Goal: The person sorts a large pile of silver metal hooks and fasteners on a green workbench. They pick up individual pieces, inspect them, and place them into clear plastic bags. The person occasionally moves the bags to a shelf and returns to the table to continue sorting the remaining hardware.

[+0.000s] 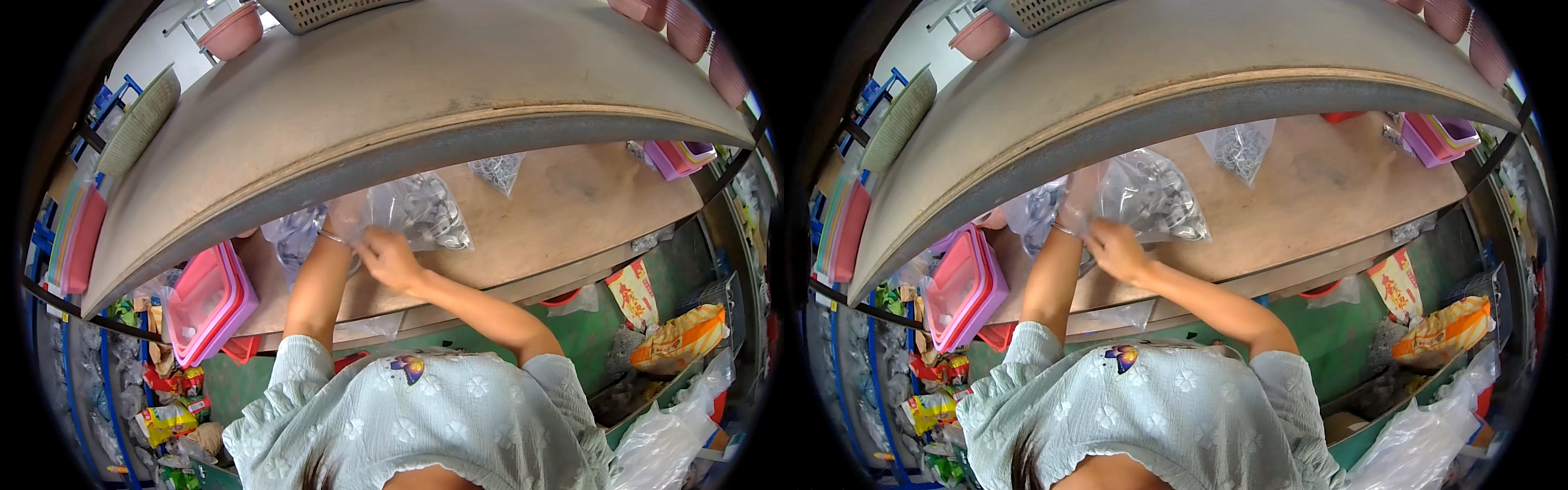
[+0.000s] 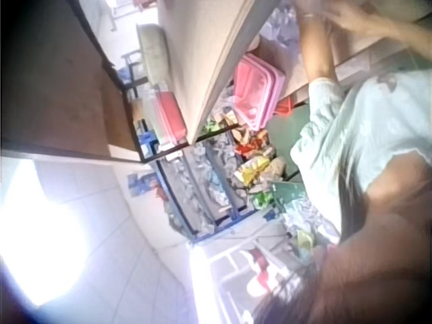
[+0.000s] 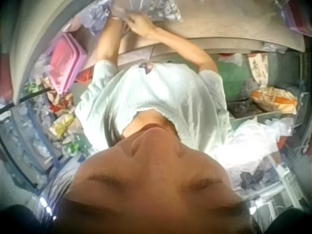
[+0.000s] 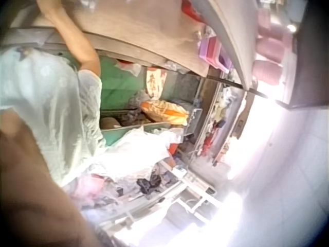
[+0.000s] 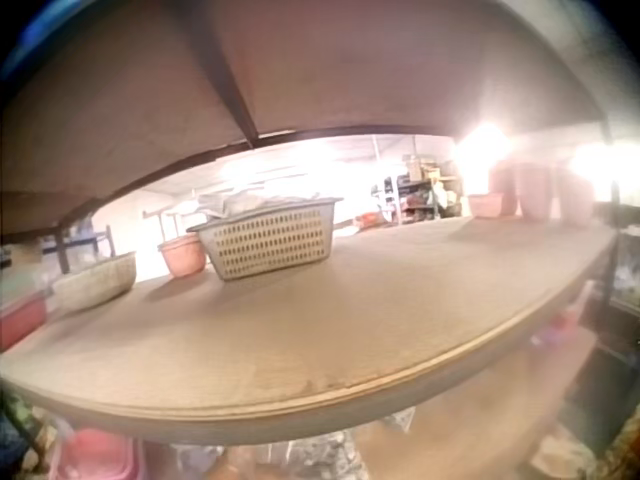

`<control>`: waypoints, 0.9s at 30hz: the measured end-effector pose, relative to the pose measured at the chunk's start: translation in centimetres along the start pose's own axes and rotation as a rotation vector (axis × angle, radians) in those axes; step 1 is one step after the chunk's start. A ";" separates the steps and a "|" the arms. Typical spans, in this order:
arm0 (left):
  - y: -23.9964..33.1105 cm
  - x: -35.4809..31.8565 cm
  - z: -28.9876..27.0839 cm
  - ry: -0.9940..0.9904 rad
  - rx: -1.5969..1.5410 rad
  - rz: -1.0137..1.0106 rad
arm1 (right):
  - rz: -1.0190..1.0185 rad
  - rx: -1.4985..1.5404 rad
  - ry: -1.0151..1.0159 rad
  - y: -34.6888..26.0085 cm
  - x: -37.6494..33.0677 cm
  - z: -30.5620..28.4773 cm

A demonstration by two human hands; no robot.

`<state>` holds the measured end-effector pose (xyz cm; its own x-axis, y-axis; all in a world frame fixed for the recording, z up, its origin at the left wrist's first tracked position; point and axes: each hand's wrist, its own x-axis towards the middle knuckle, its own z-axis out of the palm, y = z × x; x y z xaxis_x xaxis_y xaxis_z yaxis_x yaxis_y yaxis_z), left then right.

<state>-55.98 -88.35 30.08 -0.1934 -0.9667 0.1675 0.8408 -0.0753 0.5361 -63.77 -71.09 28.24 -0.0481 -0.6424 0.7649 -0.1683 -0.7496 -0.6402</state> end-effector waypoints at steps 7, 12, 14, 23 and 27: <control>0.6 -1.0 0.3 -0.089 0.207 0.075 | 0.429 0.296 0.376 1.7 3.5 -4.9; -0.3 -4.6 1.2 0.166 0.569 0.001 | 0.163 0.012 -0.043 -0.1 2.8 -4.1; -0.2 -6.1 0.1 0.093 0.550 0.092 | 0.147 0.021 -0.051 -0.2 2.7 -3.8; -4.1 -17.4 3.8 0.088 0.535 0.297 | 0.679 0.241 0.493 8.3 -0.4 -11.6; -7.8 -17.3 3.8 0.217 0.965 0.452 | 0.811 0.222 0.246 10.2 -1.9 -9.6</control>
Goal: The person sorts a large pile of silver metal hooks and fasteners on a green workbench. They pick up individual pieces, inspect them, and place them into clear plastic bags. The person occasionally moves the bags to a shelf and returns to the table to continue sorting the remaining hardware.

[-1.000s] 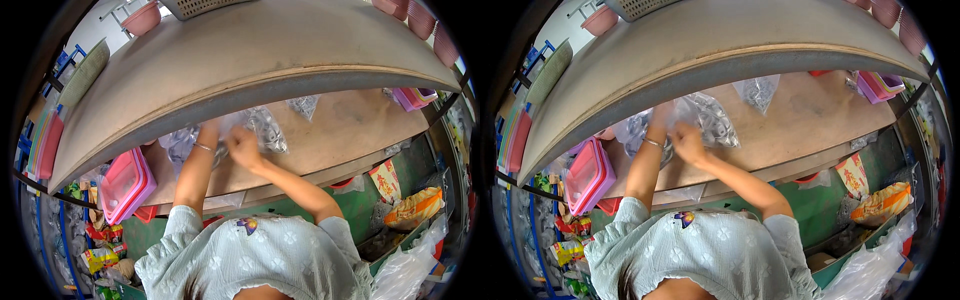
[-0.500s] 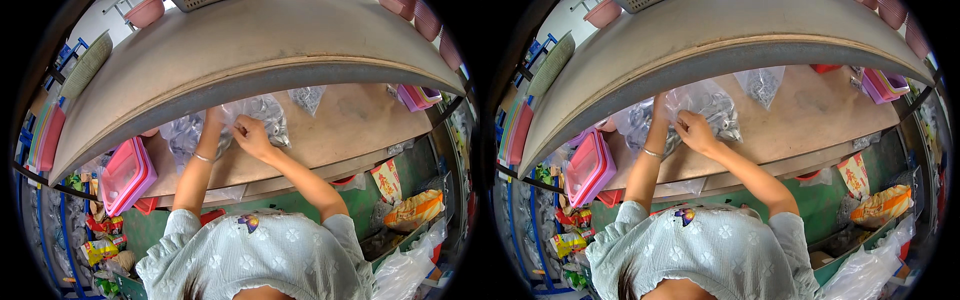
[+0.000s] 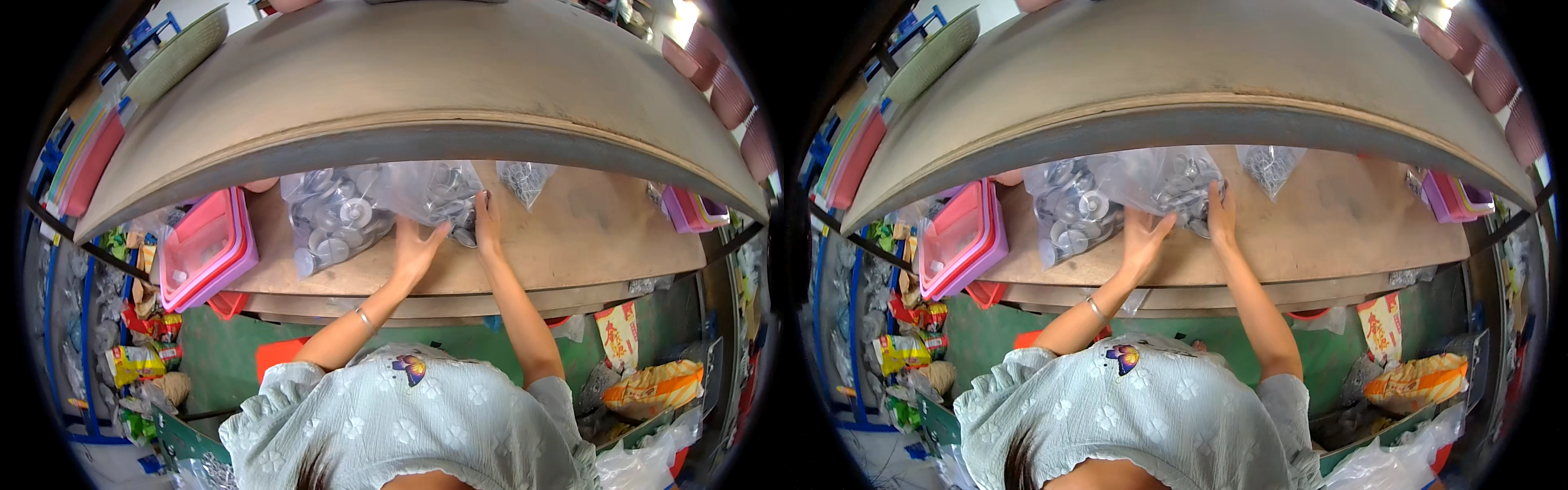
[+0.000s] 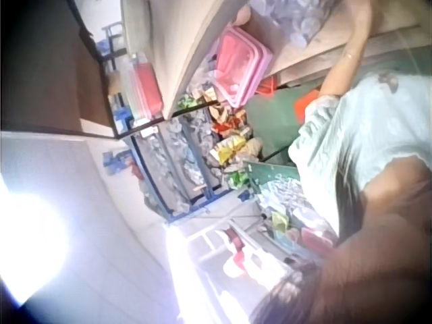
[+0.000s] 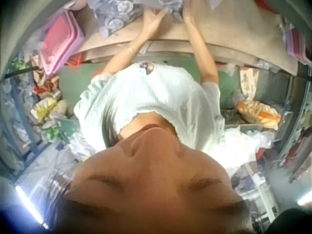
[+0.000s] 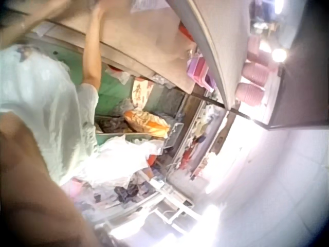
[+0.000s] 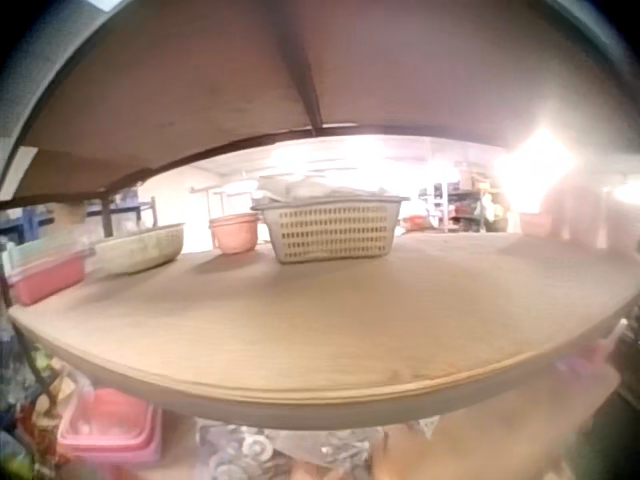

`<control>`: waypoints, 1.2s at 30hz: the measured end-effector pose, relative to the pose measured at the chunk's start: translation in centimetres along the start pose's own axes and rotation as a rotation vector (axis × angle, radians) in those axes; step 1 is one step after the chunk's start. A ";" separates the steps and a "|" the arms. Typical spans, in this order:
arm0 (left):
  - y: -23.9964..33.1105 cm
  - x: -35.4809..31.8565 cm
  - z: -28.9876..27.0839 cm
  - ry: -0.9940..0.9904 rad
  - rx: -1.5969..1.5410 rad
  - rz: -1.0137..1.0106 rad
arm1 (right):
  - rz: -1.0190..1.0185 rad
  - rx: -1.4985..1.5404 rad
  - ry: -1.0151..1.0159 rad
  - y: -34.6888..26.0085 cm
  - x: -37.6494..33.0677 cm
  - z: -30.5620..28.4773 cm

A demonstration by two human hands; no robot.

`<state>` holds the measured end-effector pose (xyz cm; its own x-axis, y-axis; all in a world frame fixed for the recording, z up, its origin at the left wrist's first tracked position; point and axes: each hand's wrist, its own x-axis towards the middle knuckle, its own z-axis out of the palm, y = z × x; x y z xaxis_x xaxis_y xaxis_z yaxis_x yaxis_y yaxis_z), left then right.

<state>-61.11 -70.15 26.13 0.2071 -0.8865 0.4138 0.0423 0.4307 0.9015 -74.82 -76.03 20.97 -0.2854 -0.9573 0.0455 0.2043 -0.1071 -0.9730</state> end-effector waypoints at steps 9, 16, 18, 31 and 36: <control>-0.1 5.9 -0.5 0.077 0.235 -0.158 | -0.210 -0.239 -0.005 0.6 -1.4 4.6; 0.9 3.8 -1.8 0.100 0.208 0.087 | -0.262 -0.338 -0.006 1.5 -1.6 2.9; 2.4 1.0 -2.6 0.193 0.194 0.118 | -0.357 -0.471 0.041 0.4 -3.2 3.3; 4.1 -17.7 -22.5 -0.074 0.347 -0.368 | -0.367 -0.633 -1.103 6.0 -21.3 2.8; 1.4 -29.3 -32.3 0.308 0.415 -0.704 | 0.024 -1.033 -1.149 20.1 -22.7 -2.5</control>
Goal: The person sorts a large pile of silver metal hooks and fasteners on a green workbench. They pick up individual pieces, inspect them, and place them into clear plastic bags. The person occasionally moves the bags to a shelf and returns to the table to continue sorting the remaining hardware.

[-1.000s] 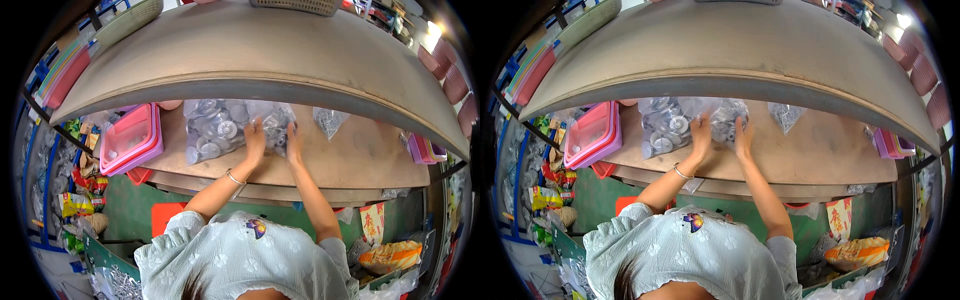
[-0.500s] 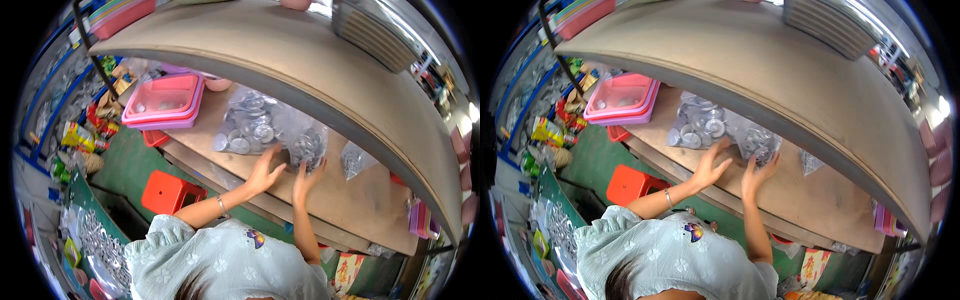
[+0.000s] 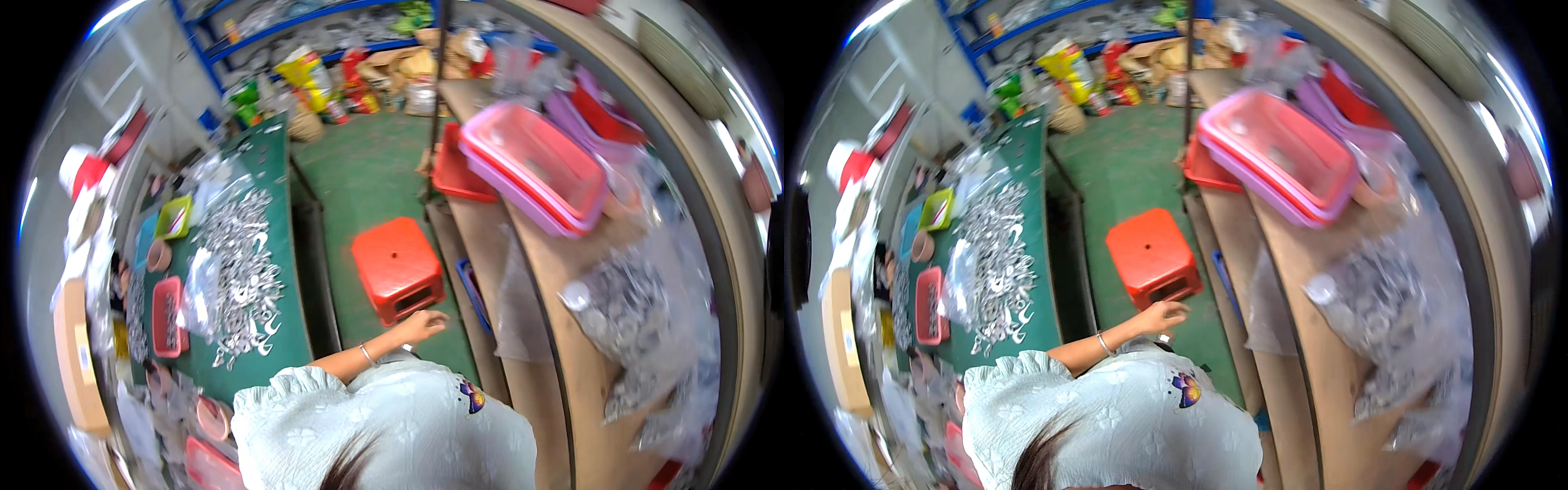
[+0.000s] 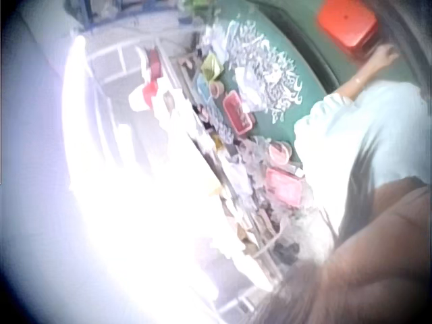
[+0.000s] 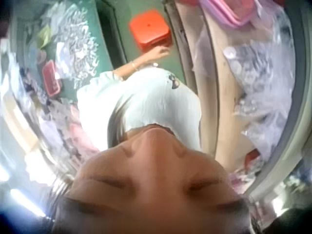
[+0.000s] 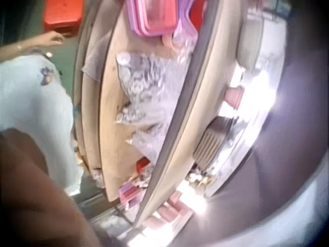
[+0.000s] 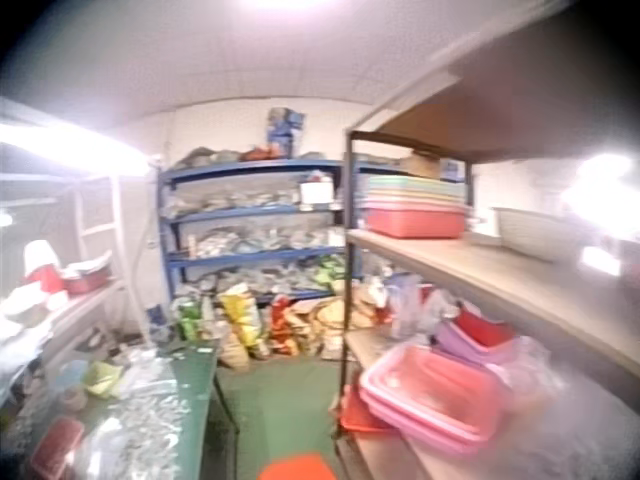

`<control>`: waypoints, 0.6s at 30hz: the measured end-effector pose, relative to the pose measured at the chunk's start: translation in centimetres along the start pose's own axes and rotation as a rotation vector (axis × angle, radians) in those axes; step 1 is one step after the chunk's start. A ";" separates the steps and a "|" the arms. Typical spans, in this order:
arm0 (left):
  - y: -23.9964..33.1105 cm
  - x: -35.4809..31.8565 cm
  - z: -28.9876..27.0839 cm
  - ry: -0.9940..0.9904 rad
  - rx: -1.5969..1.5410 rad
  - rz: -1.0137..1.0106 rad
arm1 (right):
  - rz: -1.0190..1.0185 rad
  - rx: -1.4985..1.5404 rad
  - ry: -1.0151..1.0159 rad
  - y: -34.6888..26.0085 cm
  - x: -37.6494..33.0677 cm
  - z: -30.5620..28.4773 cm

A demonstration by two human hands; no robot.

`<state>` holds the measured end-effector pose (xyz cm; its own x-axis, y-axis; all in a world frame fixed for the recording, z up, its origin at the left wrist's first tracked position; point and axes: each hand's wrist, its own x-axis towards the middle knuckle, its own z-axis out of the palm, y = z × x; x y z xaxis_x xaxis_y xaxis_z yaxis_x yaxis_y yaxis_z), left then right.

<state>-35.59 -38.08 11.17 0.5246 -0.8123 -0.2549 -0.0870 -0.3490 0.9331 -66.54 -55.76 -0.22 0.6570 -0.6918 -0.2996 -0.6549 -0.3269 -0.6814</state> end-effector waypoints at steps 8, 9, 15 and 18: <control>-19.5 -13.0 -1.7 0.658 -0.339 -0.549 | -0.049 -0.350 -0.487 -5.5 6.3 1.8; -20.4 -14.8 -0.7 0.726 -0.426 -0.603 | -0.085 -0.379 -0.526 -6.4 7.5 2.1; -20.3 -23.2 7.9 1.024 -0.664 -0.928 | -0.314 -0.570 -0.761 -10.7 14.5 3.2; -14.0 -25.6 9.9 1.167 -0.813 -1.035 | -0.449 -0.687 -0.870 -13.4 17.9 4.2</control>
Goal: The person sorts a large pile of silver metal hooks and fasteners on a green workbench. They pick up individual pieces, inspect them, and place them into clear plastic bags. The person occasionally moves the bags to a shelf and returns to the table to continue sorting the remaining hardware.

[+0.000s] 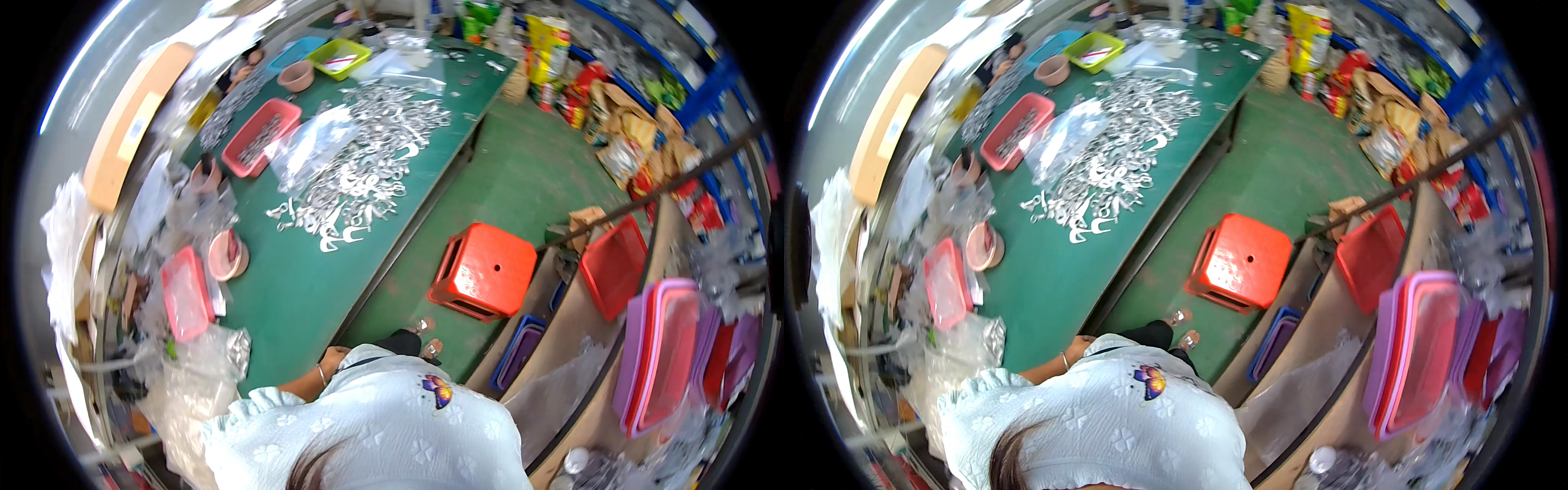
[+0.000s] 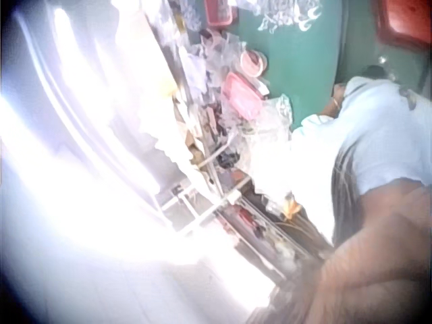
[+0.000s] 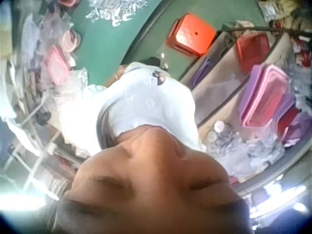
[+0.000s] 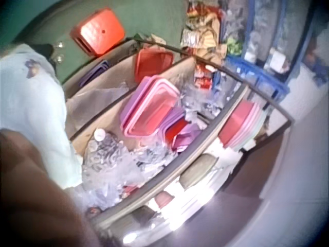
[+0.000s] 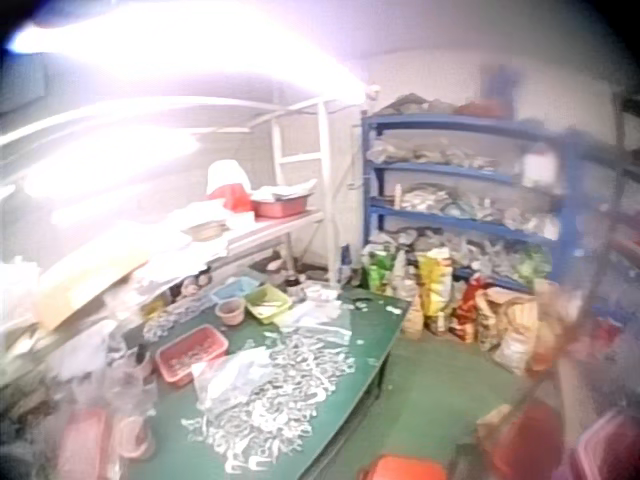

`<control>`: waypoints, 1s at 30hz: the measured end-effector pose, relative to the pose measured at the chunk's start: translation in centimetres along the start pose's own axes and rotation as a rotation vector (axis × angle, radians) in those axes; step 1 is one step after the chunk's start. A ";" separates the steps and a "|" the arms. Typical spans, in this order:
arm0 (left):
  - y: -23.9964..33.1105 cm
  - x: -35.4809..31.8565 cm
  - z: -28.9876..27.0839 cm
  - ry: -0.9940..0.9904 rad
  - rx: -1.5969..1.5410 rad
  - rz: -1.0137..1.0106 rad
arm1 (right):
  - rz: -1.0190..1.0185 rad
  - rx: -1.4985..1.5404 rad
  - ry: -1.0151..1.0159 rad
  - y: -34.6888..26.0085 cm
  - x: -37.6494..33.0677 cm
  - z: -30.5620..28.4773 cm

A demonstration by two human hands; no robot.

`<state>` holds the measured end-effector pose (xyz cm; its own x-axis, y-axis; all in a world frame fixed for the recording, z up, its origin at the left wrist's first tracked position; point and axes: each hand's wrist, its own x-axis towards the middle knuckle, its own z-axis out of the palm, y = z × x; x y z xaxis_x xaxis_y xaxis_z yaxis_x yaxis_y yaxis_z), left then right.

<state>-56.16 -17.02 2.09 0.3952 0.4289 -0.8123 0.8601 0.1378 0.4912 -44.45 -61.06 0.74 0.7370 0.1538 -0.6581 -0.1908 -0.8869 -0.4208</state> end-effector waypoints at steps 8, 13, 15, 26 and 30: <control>-1.1 -2.2 -2.4 -0.002 -0.364 0.067 | -0.294 -0.337 -0.203 -5.5 7.4 -4.4; 4.6 1.6 -1.6 0.032 -0.305 0.479 | -0.517 -0.547 -0.227 -15.3 11.8 -8.0; 7.1 1.4 -1.0 -0.082 -0.430 0.483 | -0.744 -0.743 -0.402 -17.5 15.9 -10.1; 11.1 4.6 2.0 -0.331 -0.497 0.495 | -0.702 -1.179 -0.670 -35.7 23.1 -19.0; 14.3 8.6 4.0 -0.475 -0.392 0.447 | -0.736 -1.202 -0.852 -41.9 29.0 -19.5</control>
<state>-39.19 -14.96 0.85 0.8519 0.0999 -0.5140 0.4430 0.3859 0.8092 -2.42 -27.96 11.44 -0.1883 0.4889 -0.8518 0.8982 -0.2651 -0.3507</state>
